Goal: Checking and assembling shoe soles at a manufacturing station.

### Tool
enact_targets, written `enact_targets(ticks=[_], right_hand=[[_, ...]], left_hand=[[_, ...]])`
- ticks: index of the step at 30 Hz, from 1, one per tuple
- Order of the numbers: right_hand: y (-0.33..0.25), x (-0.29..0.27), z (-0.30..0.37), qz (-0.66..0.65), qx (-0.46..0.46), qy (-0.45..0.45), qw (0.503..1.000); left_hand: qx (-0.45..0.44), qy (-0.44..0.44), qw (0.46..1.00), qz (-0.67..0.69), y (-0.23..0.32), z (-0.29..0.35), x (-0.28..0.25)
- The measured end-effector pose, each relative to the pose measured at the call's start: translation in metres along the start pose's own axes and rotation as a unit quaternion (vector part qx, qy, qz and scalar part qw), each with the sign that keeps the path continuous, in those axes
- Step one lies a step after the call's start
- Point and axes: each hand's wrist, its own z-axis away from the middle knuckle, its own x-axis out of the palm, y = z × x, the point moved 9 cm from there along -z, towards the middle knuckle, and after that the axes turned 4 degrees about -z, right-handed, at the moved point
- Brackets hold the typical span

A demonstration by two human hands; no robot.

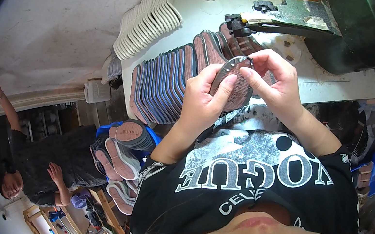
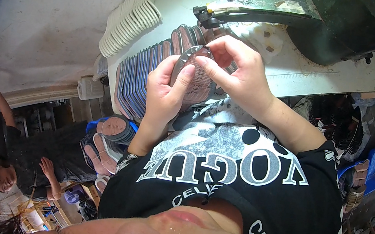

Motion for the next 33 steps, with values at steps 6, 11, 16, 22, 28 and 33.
enact_targets(ticks=[6,11,16,22,28,33], right_hand=[[0.011,0.003,0.003,-0.105,0.047,-0.008,0.993],[0.026,0.01,0.008,-0.185,0.104,-0.038,0.977],[0.036,0.007,0.012,-0.212,0.116,-0.067,0.968],[0.023,0.033,0.018,-0.075,0.077,-0.153,0.982],[0.011,0.073,0.039,0.053,0.082,-0.369,0.924],[0.01,0.056,0.032,0.002,0.013,-0.241,0.97]], left_hand=[[-0.026,-0.001,0.999,0.047,-0.015,0.002,-0.002],[-0.032,0.01,0.997,0.069,-0.018,0.006,0.0],[-0.045,-0.01,0.995,0.087,-0.024,0.007,0.006],[-0.091,-0.005,0.973,0.214,-0.039,0.003,0.009],[-0.126,-0.082,0.923,0.356,-0.055,-0.009,0.021],[-0.04,-0.036,0.994,0.097,-0.047,-0.033,-0.002]])
